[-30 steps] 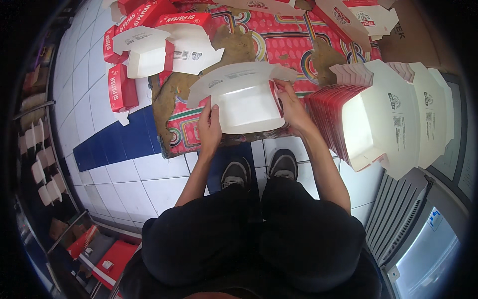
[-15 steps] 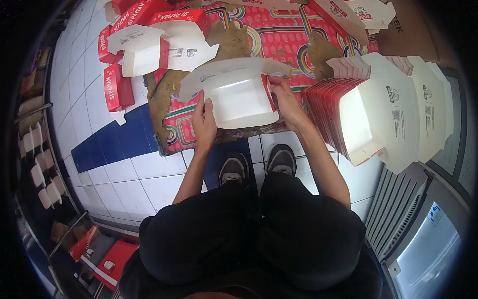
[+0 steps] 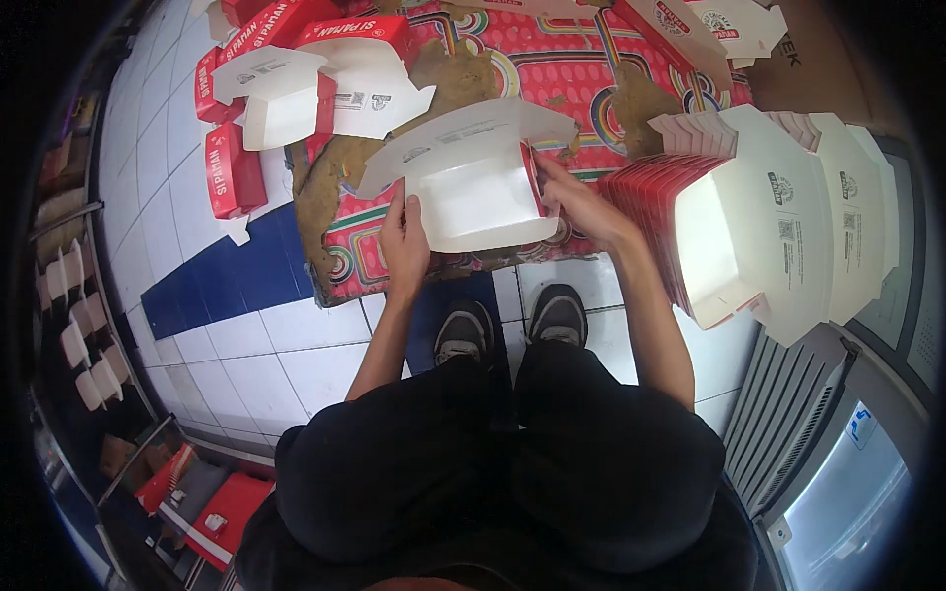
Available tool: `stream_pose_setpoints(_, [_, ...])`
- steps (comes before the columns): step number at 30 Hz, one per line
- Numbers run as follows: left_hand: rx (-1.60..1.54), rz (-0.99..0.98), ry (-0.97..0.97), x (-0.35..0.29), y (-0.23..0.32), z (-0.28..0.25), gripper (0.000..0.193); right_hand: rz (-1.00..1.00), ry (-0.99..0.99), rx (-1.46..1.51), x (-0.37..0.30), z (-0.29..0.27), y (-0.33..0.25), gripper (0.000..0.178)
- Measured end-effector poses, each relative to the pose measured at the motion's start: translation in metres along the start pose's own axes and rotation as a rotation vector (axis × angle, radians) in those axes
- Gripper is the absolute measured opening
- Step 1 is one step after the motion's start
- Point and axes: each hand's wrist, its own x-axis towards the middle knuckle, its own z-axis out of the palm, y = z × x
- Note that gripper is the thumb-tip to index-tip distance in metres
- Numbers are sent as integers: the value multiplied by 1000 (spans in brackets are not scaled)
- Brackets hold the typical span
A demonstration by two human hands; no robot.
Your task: The person assembles cardboard food boxes by folding pre-cut flaps and securing tabs by hand, then stacks the completed containers into a pile.
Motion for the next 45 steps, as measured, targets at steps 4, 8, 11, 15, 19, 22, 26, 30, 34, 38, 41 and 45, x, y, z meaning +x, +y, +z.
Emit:
stream_pose_setpoints(4, [310,179,303,-7,2,11,39,-102,300,-283,14,-3,46,58])
stream_pose_setpoints(8, [525,693,272,-18,38,14,29,-158,558,-510,2,25,34,53])
stream_pose_setpoints(11, [457,561,-154,-22,60,45,30,-121,541,-460,0,38,18,51])
stream_pose_setpoints(15, [224,157,-508,9,45,88,30,-211,530,-546,2,31,25,47])
stream_pose_setpoints(19, [95,58,-565,18,40,98,31,-303,605,-159,10,27,44,48])
stream_pose_setpoints(22, [-3,-5,-534,21,31,102,31,-483,603,222,-1,39,38,49])
stream_pose_setpoints(26, [-242,-170,-546,22,27,107,30,-633,764,-7,-21,53,50,43])
stream_pose_setpoints(30, [-262,-216,-536,21,33,110,30,-449,724,-129,-38,51,72,38])
stream_pose_setpoints(34, [-284,-182,-505,20,31,110,30,-520,699,-435,-40,47,60,23])
stream_pose_setpoints(38, [-260,-152,-504,18,30,111,31,-525,714,-516,-36,47,47,19])
stream_pose_setpoints(41, [-68,-52,-460,15,35,107,30,-475,746,-559,-32,47,46,19])
stream_pose_setpoints(45, [120,34,-488,14,45,102,28,-343,720,-305,-15,41,43,18])
